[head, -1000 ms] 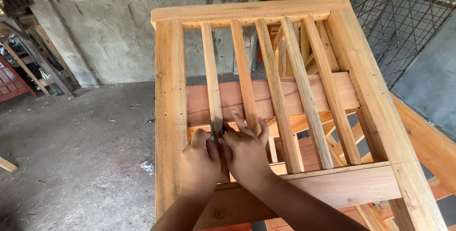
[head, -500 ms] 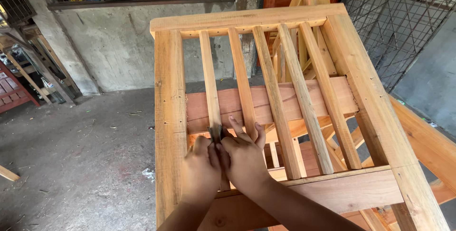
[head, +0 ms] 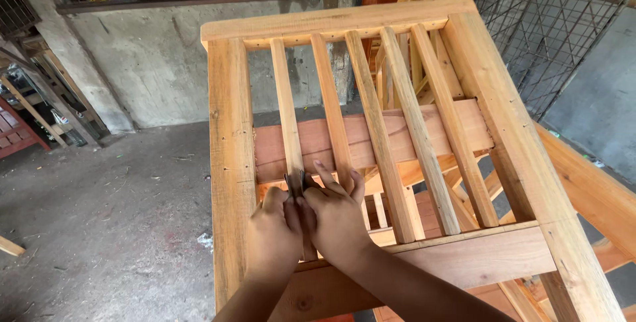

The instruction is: The person sands a wooden chair frame and a small slatted wooden panel using a sanding block, working over the slats, rails, and seat surfaces. They reposition the chair and panel between sanding passes and continue sanding the seat and armrest areas by hand.

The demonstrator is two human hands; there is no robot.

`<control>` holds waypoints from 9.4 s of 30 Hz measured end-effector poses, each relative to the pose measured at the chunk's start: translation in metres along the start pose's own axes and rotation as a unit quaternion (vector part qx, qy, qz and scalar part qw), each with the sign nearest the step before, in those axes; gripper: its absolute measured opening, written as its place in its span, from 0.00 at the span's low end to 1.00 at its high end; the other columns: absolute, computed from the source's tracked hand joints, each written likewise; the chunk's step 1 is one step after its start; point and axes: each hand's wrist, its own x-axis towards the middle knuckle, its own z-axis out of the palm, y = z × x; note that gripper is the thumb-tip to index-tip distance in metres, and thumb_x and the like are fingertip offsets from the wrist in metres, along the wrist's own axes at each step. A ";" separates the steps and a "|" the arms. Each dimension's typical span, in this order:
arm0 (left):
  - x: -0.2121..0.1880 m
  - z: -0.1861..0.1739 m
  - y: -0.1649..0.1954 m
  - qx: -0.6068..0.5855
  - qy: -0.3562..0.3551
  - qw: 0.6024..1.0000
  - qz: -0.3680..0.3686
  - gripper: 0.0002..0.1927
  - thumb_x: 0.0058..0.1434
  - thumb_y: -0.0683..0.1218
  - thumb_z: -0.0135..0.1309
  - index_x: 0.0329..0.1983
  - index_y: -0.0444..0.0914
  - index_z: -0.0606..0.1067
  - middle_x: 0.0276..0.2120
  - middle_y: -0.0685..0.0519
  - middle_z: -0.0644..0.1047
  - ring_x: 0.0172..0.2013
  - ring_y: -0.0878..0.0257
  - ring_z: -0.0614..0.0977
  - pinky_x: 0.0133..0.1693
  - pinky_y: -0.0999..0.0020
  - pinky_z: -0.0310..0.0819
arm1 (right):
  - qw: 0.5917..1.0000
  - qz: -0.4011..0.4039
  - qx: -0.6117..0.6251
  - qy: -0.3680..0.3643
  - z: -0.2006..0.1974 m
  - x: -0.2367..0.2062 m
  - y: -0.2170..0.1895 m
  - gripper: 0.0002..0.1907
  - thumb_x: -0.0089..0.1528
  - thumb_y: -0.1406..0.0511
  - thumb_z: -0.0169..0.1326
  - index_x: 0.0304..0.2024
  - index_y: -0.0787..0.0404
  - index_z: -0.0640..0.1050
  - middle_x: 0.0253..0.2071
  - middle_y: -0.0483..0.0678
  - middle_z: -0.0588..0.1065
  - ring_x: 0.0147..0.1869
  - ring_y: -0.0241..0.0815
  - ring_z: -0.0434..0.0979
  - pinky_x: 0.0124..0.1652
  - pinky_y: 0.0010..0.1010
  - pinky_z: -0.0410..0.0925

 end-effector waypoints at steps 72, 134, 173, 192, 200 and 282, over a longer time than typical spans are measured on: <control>-0.032 0.015 0.048 -0.161 -0.203 0.961 -0.097 0.15 0.68 0.47 0.49 0.51 0.33 0.75 0.37 0.44 0.82 0.33 0.60 0.84 0.37 0.61 0.81 | 0.961 0.212 0.034 -0.176 -0.063 -0.039 0.058 0.12 0.66 0.63 0.55 0.47 0.64 0.70 0.36 0.56 0.81 0.51 0.56 0.79 0.73 0.52 0.55; -0.020 0.036 0.059 -0.047 -0.209 0.970 -0.113 0.10 0.65 0.43 0.44 0.39 0.32 0.73 0.27 0.35 0.80 0.31 0.39 0.84 0.35 0.47 0.76 | 0.989 0.117 -0.048 -0.076 -0.056 -0.051 0.042 0.16 0.53 0.75 0.51 0.45 0.66 0.75 0.58 0.62 0.75 0.61 0.52 0.77 0.65 0.60 0.49; -0.012 0.040 0.049 -0.015 -0.211 0.976 -0.043 0.10 0.62 0.40 0.44 0.44 0.31 0.73 0.37 0.31 0.79 0.42 0.35 0.81 0.43 0.44 0.75 | 0.987 0.154 -0.029 -0.032 -0.053 -0.065 0.033 0.16 0.59 0.69 0.55 0.50 0.65 0.77 0.45 0.58 0.79 0.56 0.60 0.77 0.66 0.49 0.61; 0.040 -0.027 0.206 0.398 -0.330 0.848 0.116 0.04 0.63 0.41 0.53 0.37 0.38 0.79 0.35 0.45 0.83 0.37 0.53 0.87 0.34 0.60 0.83 | 0.996 0.086 -0.009 -0.027 -0.127 -0.052 0.124 0.15 0.59 0.69 0.59 0.49 0.58 0.80 0.60 0.51 0.76 0.77 0.64 0.56 0.64 0.53 0.52; 0.040 0.052 0.183 0.408 -0.394 0.817 0.103 0.06 0.61 0.41 0.58 0.40 0.36 0.79 0.38 0.44 0.82 0.40 0.52 0.86 0.36 0.59 0.84 | 0.983 0.066 -0.023 -0.169 -0.118 -0.049 0.136 0.08 0.58 0.66 0.60 0.40 0.54 0.82 0.66 0.48 0.70 0.80 0.61 0.45 0.64 0.69 0.43; -0.017 0.095 0.110 0.105 -0.188 0.976 -0.029 0.11 0.61 0.41 0.46 0.45 0.32 0.73 0.34 0.34 0.80 0.40 0.38 0.83 0.42 0.46 0.78 | 0.996 0.061 -0.015 -0.069 -0.092 -0.066 0.115 0.13 0.52 0.71 0.54 0.40 0.63 0.75 0.46 0.55 0.80 0.52 0.53 0.78 0.53 0.54 0.55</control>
